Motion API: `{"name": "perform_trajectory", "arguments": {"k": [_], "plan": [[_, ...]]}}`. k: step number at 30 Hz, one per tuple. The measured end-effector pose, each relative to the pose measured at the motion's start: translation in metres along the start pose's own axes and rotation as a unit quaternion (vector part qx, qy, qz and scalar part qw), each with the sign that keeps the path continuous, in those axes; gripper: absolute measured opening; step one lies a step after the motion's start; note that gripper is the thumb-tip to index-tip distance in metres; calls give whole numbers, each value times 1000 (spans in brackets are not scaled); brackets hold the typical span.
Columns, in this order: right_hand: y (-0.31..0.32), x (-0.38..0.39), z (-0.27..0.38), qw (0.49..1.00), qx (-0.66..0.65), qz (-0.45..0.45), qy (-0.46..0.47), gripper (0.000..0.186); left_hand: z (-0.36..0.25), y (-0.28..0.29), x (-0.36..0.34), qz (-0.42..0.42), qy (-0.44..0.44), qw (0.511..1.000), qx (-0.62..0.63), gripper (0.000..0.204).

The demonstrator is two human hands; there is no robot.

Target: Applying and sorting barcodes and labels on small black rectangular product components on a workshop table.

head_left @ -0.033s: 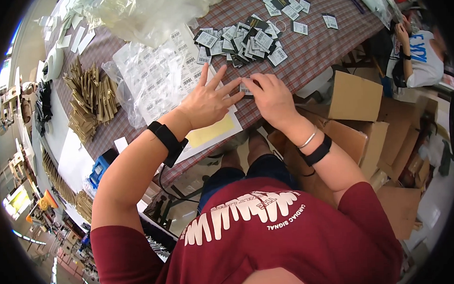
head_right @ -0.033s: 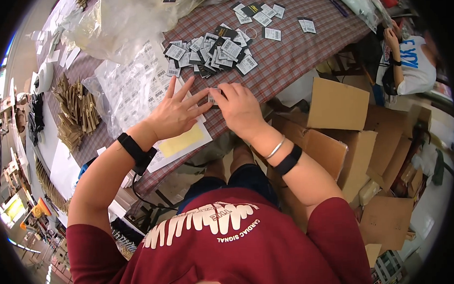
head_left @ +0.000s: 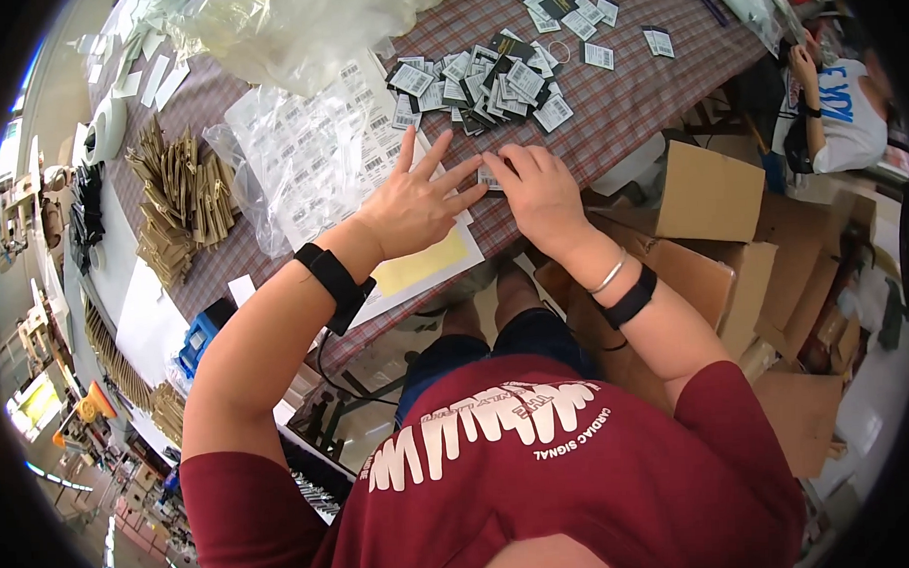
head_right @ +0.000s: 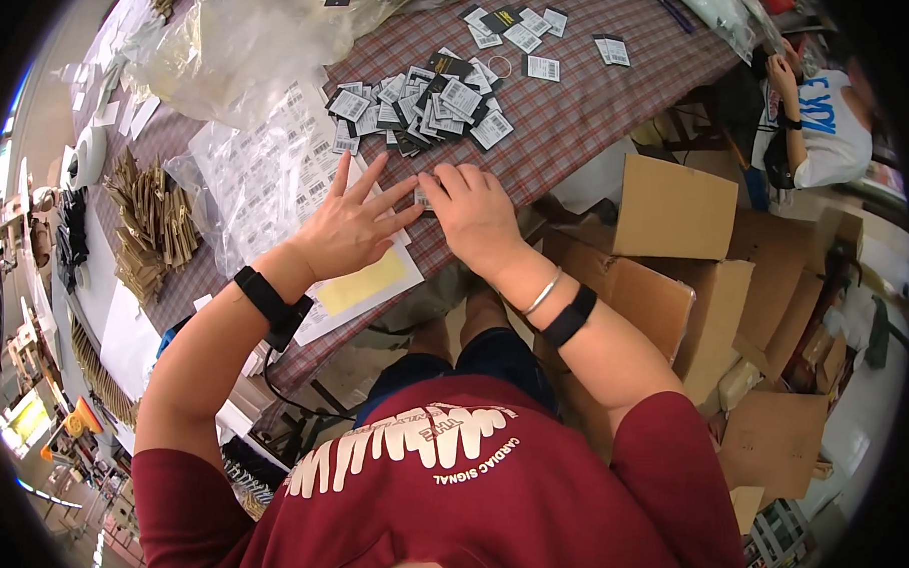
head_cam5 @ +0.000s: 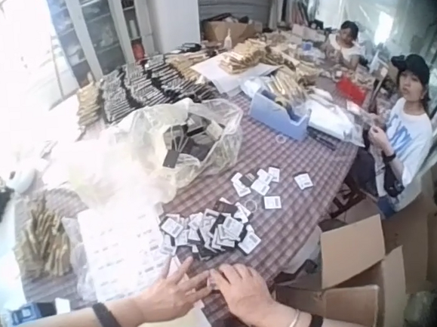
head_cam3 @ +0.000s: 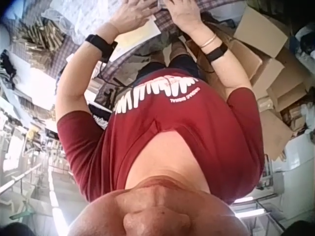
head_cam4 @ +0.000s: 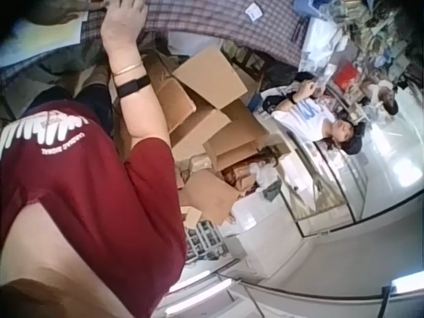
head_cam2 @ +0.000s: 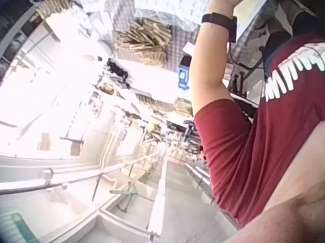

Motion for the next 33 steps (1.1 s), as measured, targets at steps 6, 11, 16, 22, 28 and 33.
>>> {"name": "perform_trajectory", "arguments": {"k": [6, 11, 16, 22, 28, 33], "plan": [[7, 11, 0, 999, -1, 5, -49, 33, -5, 1, -5, 31, 11, 999, -23, 45], [12, 39, 13, 999, 27, 23, -27, 33, -7, -2, -1, 12, 15, 999, -32, 42], [28, 28, -50, 960, -98, -46, -260, 23, -10, -8, -14, -16, 73, 997, 27, 39], [11, 4, -75, 948, 54, -51, -311, 36, -41, -12, -32, -132, 200, 970, 40, 64], [1, 10, -94, 869, -222, -69, -436, 30, -37, -13, -25, -137, 287, 925, 206, 51], [3, 18, -85, 708, -514, -90, -476, 16, -6, 1, 20, -155, 414, 860, 257, 31]]}}
Point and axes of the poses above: each hand's wrist, its own x-axis away from the middle knuckle, its own y-axis out of the back of the hand, z = x × y, the point moved 4 cm from there along -x, towards the middle knuckle, and after that the axes turned 6 degrees about y, right-handed, at the moved point
